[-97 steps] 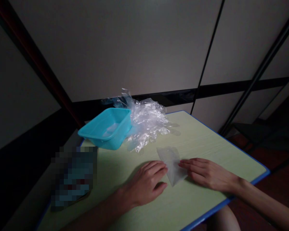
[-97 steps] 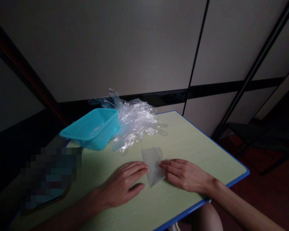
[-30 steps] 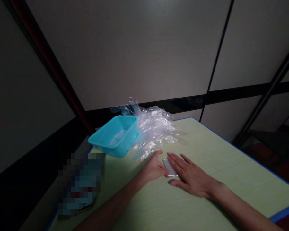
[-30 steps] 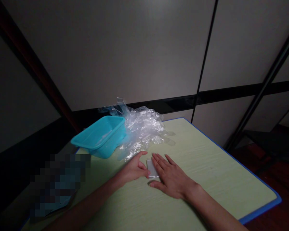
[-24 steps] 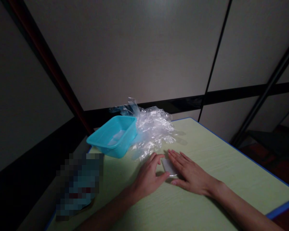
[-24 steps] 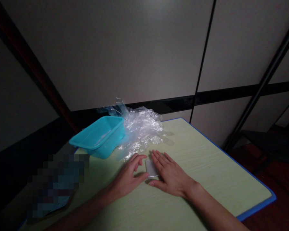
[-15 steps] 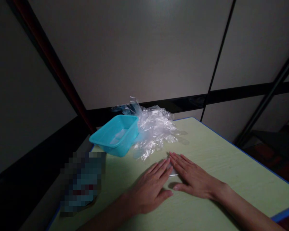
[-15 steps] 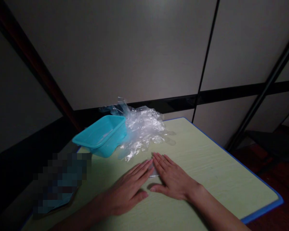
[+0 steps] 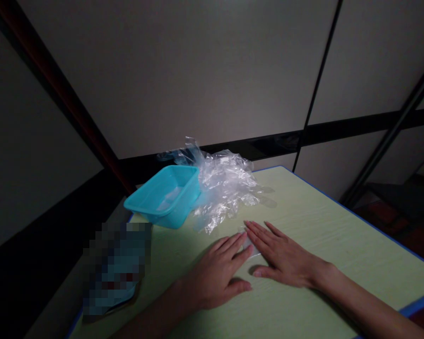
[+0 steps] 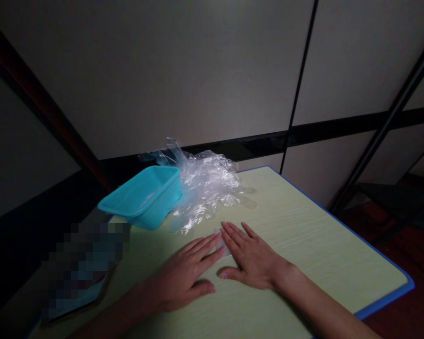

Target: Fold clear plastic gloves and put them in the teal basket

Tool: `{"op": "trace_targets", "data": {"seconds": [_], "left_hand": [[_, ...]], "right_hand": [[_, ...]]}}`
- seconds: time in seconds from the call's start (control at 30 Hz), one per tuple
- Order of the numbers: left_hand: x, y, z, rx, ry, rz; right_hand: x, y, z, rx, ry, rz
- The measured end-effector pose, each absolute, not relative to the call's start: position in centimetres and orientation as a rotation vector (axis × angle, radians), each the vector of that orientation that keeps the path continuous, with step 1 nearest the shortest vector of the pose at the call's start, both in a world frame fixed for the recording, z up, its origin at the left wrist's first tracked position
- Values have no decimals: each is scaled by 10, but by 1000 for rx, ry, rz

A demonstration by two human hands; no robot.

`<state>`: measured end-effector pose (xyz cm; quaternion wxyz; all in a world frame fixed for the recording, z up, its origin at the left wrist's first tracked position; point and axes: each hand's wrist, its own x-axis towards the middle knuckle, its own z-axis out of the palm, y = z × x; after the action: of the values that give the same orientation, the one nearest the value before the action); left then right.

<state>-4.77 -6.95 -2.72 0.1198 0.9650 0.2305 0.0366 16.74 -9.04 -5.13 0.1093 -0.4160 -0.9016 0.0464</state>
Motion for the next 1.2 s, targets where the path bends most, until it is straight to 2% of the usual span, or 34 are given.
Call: {"op": "trace_targets", "data": {"seconds": [0.37, 0.5, 0.7, 0.83, 1.0, 1.1, 1.2], "left_hand": [[-52, -53, -38, 2471, 661, 441], [-55, -50, -42, 2296, 644, 607], [-49, -65, -35, 2611, 662, 432], [-47, -68, -35, 2649, 678, 455], [-37, -64, -39, 2434, 879, 719], [-27, -60, -44, 2077, 968, 924], [-20, -56, -50, 1655, 902, 984]], "right_hand": [[186, -81, -47, -1120, -2563, 361], [193, -82, -33, -1047, -2509, 284], [189, -86, -32, -1020, -2576, 22], [186, -87, -33, -1003, -2583, -53], [179, -87, -30, -1069, -2267, 389], [171, -84, -33, -1197, -1901, 690], [162, -78, -39, -1150, -1581, 917]]}}
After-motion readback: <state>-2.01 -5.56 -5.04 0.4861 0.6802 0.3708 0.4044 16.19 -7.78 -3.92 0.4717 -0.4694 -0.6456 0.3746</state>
